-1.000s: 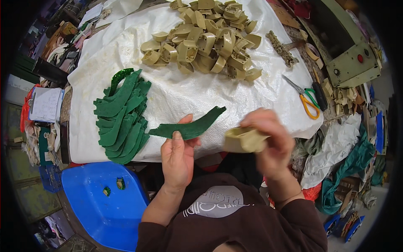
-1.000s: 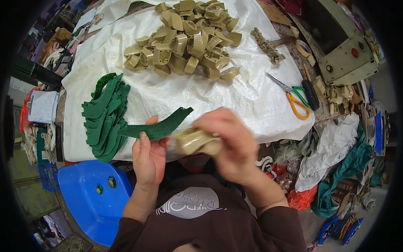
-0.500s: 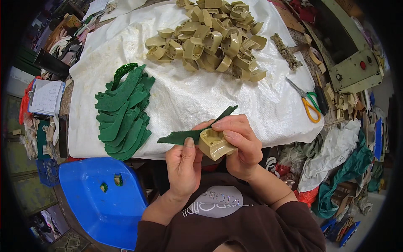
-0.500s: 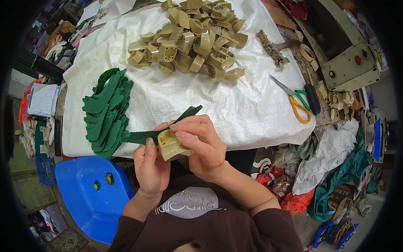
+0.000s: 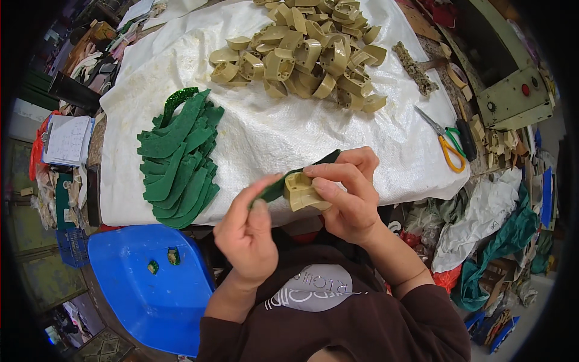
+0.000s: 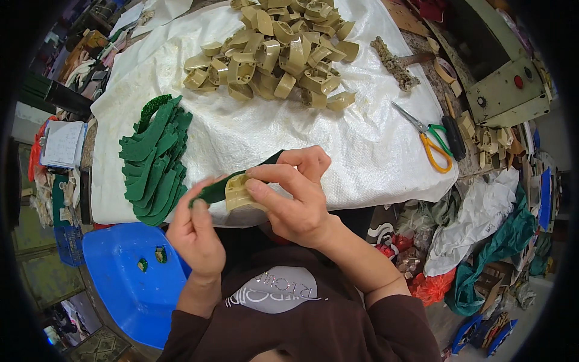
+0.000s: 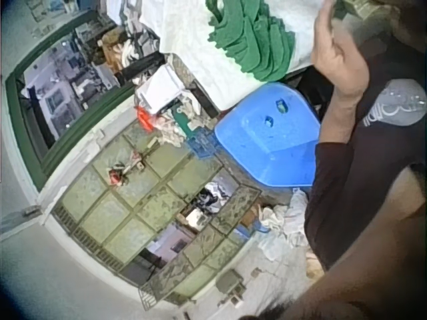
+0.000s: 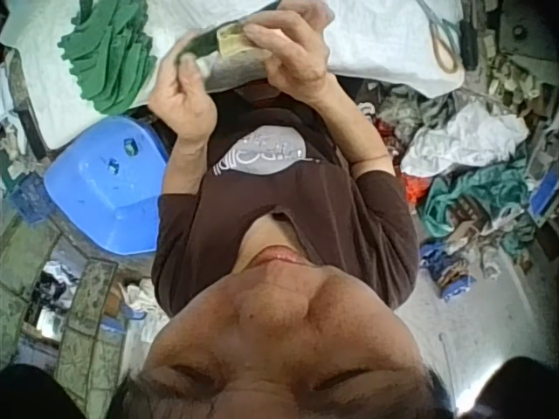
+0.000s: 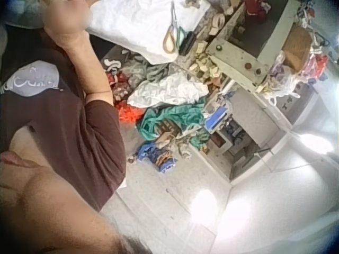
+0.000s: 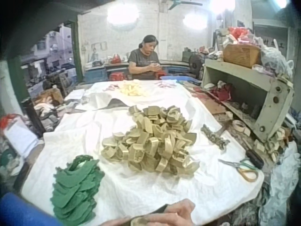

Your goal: The person applies adhesive tape to their right index finger and then repeatedly picks up beige plastic shoe components and green fabric pieces. They wrap the green fabric around the plastic parts by hand, pressing the material into the contours of the plastic, and place the finished units into a blue bin.

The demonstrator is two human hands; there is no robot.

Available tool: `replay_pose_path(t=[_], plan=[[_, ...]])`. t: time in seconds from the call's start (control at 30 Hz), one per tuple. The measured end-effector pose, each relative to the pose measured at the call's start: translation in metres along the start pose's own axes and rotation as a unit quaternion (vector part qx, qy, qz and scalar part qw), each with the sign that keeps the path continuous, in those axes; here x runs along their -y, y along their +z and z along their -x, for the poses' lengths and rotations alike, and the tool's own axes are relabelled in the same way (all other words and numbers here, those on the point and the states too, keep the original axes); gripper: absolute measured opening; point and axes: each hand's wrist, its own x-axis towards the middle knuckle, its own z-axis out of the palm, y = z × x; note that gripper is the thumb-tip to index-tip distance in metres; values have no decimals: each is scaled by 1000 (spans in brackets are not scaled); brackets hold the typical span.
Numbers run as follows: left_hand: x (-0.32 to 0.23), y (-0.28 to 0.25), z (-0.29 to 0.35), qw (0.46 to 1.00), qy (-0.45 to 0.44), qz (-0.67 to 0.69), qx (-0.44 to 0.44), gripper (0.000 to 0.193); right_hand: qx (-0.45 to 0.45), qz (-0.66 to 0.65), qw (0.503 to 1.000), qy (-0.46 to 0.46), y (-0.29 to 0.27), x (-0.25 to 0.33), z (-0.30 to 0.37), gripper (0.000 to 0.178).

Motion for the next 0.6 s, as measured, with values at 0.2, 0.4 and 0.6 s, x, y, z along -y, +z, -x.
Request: replay_pose_path(t=[0.2,0.4,0.6], plan=[[5,5,3,995,-81,49,25,22,150,108,982,48,-15,22,-15,30],[1,10,8,995,-57,-47,70,23,214,112,967,82,-17,20,-14,27],[6,13,14,991,8,-109,74,31,122,4,990,73,-5,-5,-3,31]])
